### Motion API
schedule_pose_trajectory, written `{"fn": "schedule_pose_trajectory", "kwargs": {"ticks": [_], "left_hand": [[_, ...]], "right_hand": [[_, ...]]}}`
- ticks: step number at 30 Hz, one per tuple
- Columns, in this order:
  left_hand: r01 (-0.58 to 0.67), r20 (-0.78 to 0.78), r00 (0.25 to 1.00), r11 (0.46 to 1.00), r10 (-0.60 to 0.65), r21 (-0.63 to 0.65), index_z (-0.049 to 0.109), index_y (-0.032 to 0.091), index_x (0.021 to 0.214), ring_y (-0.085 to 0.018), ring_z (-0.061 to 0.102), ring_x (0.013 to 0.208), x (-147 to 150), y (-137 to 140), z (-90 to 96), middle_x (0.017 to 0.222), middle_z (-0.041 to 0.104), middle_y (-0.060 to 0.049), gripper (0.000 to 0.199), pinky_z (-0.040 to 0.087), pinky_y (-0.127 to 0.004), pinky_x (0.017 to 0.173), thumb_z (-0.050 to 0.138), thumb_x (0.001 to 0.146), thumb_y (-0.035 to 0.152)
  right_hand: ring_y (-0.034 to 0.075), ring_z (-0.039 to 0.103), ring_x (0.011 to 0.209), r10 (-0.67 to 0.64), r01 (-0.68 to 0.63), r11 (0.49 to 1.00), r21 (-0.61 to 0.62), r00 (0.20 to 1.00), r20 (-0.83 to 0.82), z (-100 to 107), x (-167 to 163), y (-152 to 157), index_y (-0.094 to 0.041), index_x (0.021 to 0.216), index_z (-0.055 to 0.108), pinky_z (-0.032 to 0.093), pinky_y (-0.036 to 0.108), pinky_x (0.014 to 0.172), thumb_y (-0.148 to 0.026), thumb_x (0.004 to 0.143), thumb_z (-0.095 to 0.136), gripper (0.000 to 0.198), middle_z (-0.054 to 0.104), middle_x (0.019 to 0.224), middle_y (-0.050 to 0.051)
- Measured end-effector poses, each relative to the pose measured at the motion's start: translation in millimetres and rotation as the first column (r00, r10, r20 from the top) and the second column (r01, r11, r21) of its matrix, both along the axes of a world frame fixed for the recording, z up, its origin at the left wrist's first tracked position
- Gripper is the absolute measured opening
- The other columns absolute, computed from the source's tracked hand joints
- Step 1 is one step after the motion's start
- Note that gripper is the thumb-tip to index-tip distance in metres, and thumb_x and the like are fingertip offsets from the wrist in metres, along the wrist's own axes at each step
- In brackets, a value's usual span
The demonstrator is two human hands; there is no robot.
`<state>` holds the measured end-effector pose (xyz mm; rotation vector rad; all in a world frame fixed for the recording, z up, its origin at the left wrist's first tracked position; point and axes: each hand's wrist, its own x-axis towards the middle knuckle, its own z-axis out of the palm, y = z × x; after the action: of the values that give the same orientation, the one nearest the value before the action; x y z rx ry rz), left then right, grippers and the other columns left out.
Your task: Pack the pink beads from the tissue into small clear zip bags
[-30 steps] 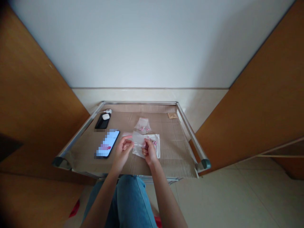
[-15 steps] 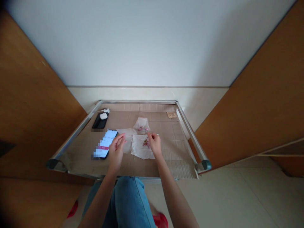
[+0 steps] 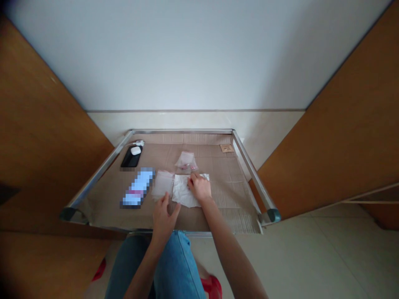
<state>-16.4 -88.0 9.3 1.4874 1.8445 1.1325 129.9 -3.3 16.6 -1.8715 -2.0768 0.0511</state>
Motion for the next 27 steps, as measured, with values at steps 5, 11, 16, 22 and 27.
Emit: {"fn": "schedule_pose_trajectory", "kwargs": {"ticks": [5, 11, 16, 22, 27], "left_hand": [[0.022, -0.179, 0.984, 0.999, -0.013, 0.045, 0.062, 0.019, 0.106, -0.025, 0.053, 0.081, -9, 3, 16.8, 0.079, 0.056, -0.007, 0.038, 0.041, -0.039, 0.079, 0.057, 0.074, 0.039], [-0.025, -0.391, 0.912, 0.966, 0.127, 0.256, 0.052, 0.02, 0.12, -0.031, 0.044, 0.109, -25, 48, 37.0, 0.117, 0.05, -0.014, 0.046, 0.032, -0.045, 0.094, 0.053, 0.078, 0.038], [0.161, -0.511, 0.858, 0.971, -0.049, 0.178, 0.047, 0.023, 0.127, -0.036, 0.037, 0.119, -26, 80, 31.6, 0.132, 0.041, -0.016, 0.059, 0.031, -0.048, 0.095, 0.06, 0.073, 0.042], [0.139, -0.704, 0.703, 0.99, -0.102, -0.005, 0.05, 0.023, 0.121, -0.031, 0.039, 0.119, -24, 79, 25.2, 0.133, 0.041, -0.013, 0.046, 0.036, -0.042, 0.093, 0.055, 0.077, 0.038], [0.143, -0.745, 0.66, 0.99, -0.1, -0.006, 0.053, 0.022, 0.114, -0.028, 0.044, 0.113, -24, 79, 23.2, 0.128, 0.045, -0.012, 0.043, 0.039, -0.039, 0.09, 0.054, 0.077, 0.042]], "right_hand": [[0.015, 0.057, 0.073, -0.006, 0.006, 1.0, 0.005, 1.0, 0.0, 0, 1, -1, -0.021, 0.085, 0.062, 0.031, 0.024, 0.055, -0.034, 0.089, 0.039, 0.026, 0.063, 0.091, 0.005], [0.016, 0.055, 0.08, 0.025, -0.025, 0.999, 0.036, 1.0, -0.009, 1, 1, 0, -0.021, 0.083, 0.062, 0.031, 0.025, 0.056, -0.032, 0.087, 0.042, 0.023, 0.062, 0.092, 0.006], [0.017, 0.054, 0.082, 0.026, -0.025, 0.999, 0.037, 0.999, -0.025, 2, 1, -1, -0.021, 0.082, 0.061, 0.032, 0.025, 0.057, -0.033, 0.088, 0.042, 0.023, 0.061, 0.092, 0.006], [0.017, 0.054, 0.088, 0.045, -0.045, 0.999, 0.019, 0.998, -0.031, 6, 2, -3, -0.022, 0.088, 0.06, 0.034, 0.024, 0.06, -0.035, 0.088, 0.04, 0.024, 0.06, 0.097, 0.005], [0.017, 0.054, 0.088, 0.035, -0.033, 0.999, 0.034, 0.998, -0.049, 6, 2, -3, -0.023, 0.093, 0.059, 0.034, 0.023, 0.059, -0.036, 0.087, 0.041, 0.023, 0.059, 0.101, 0.005]]}}
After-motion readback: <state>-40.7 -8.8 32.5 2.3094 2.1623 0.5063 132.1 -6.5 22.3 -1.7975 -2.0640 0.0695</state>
